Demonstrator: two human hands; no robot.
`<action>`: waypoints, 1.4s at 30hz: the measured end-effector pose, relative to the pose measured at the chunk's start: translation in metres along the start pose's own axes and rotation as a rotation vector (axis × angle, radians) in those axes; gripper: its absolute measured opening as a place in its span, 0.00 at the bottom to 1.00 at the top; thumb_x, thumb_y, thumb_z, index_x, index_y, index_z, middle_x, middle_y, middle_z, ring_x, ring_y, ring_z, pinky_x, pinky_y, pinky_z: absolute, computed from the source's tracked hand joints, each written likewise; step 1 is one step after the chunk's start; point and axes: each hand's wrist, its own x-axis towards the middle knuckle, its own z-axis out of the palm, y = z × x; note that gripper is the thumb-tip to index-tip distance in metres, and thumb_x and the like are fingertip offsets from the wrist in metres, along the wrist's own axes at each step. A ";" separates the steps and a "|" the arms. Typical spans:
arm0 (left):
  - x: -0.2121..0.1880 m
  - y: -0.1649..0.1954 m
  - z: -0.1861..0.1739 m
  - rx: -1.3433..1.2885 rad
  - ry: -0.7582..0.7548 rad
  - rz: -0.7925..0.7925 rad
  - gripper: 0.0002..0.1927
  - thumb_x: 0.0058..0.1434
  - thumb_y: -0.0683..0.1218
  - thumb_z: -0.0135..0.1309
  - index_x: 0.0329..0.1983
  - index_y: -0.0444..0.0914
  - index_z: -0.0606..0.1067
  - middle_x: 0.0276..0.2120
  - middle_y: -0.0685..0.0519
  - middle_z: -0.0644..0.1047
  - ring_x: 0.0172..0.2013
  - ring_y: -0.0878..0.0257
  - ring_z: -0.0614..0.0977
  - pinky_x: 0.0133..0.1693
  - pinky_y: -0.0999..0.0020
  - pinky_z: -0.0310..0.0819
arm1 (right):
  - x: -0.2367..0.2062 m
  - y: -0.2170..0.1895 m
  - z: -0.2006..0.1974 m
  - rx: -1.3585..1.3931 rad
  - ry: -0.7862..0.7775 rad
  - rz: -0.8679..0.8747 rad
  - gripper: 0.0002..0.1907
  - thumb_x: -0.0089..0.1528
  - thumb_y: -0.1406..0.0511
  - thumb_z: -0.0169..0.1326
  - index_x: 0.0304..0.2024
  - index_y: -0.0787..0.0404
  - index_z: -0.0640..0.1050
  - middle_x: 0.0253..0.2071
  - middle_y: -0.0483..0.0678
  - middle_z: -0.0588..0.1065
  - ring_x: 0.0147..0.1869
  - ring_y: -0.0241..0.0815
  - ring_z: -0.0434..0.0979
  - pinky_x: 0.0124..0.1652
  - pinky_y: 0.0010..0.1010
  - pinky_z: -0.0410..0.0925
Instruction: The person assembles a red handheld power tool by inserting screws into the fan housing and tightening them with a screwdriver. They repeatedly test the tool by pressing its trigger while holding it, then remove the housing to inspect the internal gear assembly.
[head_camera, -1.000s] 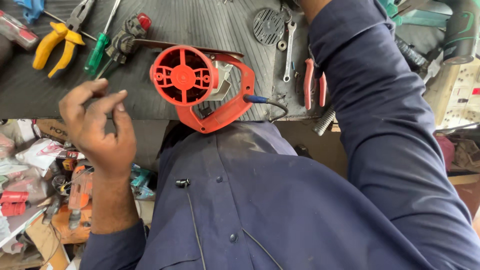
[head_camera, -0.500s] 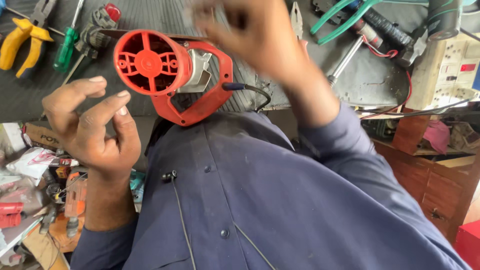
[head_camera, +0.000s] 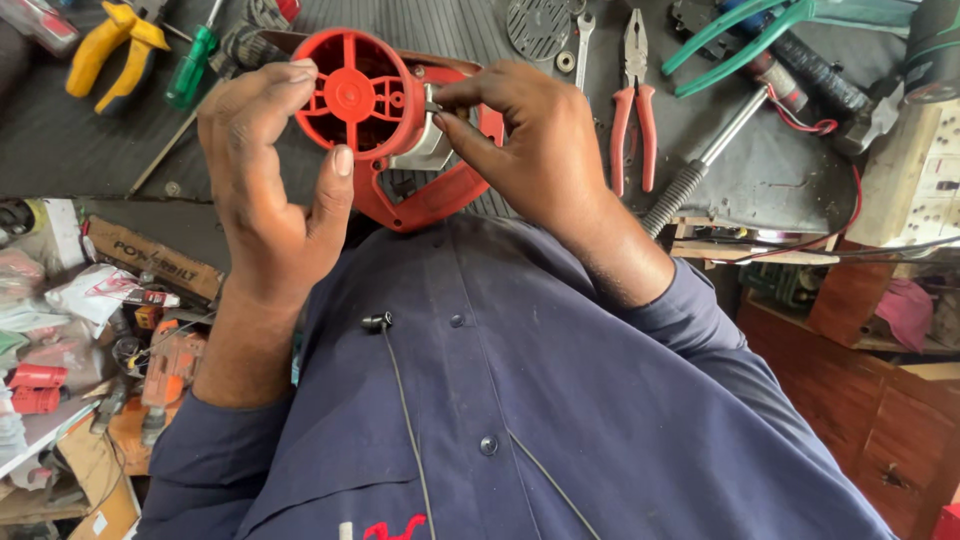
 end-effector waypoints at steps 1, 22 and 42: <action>0.000 -0.001 0.000 -0.002 -0.001 -0.001 0.20 0.74 0.42 0.58 0.65 0.32 0.67 0.62 0.44 0.73 0.64 0.48 0.72 0.65 0.55 0.65 | 0.001 -0.003 0.000 0.021 0.014 -0.032 0.09 0.64 0.69 0.66 0.47 0.62 0.83 0.42 0.49 0.81 0.44 0.43 0.81 0.42 0.31 0.71; -0.014 -0.018 -0.005 -0.023 0.014 0.000 0.19 0.79 0.43 0.57 0.68 0.36 0.67 0.64 0.48 0.71 0.65 0.51 0.70 0.67 0.57 0.65 | 0.012 -0.017 0.014 0.006 0.029 0.024 0.09 0.63 0.70 0.66 0.46 0.63 0.83 0.39 0.46 0.80 0.34 0.34 0.74 0.34 0.26 0.65; -0.015 -0.017 -0.004 -0.021 0.017 -0.002 0.18 0.78 0.43 0.56 0.67 0.36 0.69 0.64 0.48 0.70 0.64 0.51 0.69 0.67 0.57 0.65 | 0.007 -0.003 0.019 0.247 0.058 0.136 0.11 0.63 0.71 0.70 0.47 0.64 0.83 0.36 0.42 0.78 0.31 0.24 0.67 0.31 0.19 0.62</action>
